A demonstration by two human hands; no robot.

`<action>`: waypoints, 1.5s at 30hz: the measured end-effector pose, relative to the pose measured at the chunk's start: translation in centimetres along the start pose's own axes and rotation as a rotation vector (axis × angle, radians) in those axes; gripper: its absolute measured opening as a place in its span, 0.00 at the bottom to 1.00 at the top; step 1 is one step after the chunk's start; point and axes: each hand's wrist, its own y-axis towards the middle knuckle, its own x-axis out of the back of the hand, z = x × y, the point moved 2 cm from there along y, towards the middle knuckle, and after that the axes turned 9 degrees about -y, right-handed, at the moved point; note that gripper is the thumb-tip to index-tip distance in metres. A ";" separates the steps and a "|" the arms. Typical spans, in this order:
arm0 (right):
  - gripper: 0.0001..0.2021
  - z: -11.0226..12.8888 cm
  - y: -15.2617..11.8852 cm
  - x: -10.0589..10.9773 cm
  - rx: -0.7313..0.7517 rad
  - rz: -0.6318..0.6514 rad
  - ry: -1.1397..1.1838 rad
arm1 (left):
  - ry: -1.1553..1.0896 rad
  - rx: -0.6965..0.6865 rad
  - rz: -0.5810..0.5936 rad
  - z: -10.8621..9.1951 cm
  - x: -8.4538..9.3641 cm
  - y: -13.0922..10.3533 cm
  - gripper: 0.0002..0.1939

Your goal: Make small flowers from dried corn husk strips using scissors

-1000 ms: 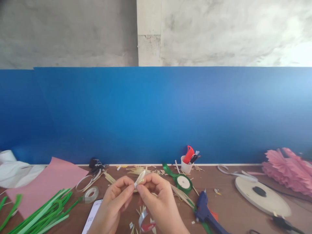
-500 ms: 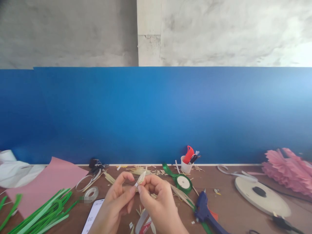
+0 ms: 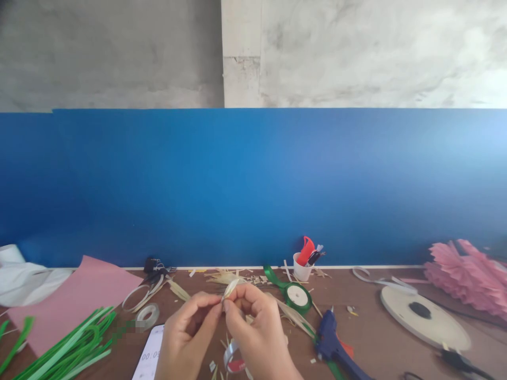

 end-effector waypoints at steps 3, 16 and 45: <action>0.12 -0.1 -0.1 0.0 -0.001 0.010 -0.011 | 0.003 -0.033 0.042 -0.3 0.0 0.3 0.08; 0.21 -0.4 0.1 -0.8 -0.071 0.048 0.141 | 0.090 -0.113 -0.102 -1.1 0.2 -0.2 0.11; 0.13 -0.8 0.3 -0.6 0.137 0.022 -0.154 | 0.319 -0.447 0.133 -0.5 1.2 0.9 0.08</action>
